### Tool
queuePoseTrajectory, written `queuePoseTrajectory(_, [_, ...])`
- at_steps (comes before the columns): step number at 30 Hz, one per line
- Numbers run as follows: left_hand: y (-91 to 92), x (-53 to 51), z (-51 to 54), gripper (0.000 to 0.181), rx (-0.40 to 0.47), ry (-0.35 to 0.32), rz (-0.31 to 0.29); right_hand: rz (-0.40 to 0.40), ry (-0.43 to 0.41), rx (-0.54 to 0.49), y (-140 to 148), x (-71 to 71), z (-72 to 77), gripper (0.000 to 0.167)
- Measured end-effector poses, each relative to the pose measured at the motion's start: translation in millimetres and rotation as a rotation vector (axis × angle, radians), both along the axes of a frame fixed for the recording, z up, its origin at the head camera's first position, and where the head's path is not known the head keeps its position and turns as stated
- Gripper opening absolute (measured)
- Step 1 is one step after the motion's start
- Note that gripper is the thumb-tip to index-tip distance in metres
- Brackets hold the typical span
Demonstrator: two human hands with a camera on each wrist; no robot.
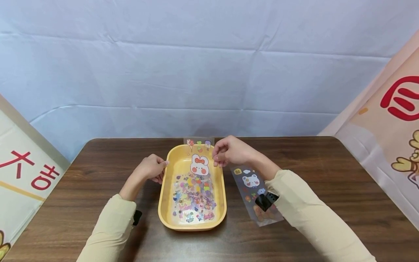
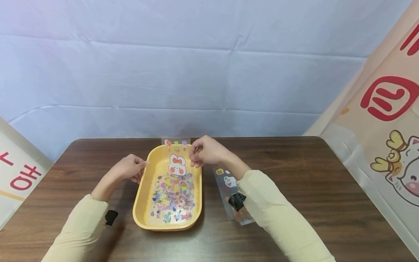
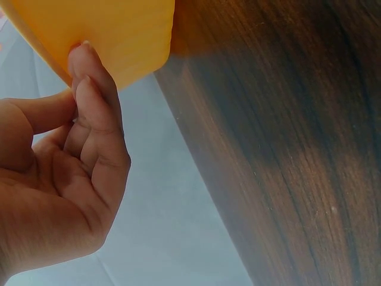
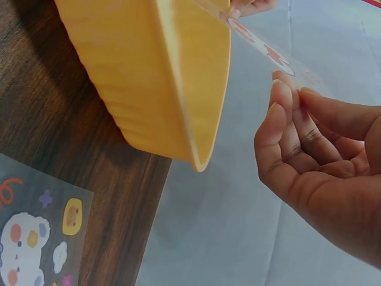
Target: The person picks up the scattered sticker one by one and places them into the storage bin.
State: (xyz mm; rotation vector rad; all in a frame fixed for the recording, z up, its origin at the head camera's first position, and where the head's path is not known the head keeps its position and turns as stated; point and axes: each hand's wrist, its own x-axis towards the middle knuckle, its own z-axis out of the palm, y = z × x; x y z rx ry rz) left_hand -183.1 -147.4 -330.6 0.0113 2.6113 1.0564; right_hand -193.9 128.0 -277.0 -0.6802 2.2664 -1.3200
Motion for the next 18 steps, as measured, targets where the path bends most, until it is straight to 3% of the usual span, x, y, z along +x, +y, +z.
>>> queuePoseTrajectory(9, [0.5, -0.7, -0.7, 0.035, -0.001, -0.013, 0.0, 0.046, -0.023, -0.044, -7.1, 4.1, 1.5, 0.009])
queuePoseTrajectory(18, [1.8, 0.0, -0.2, 0.036, -0.002, -0.021, 0.006, 0.085, -0.042, 0.001, -14.4, 6.8, -8.4, 0.008])
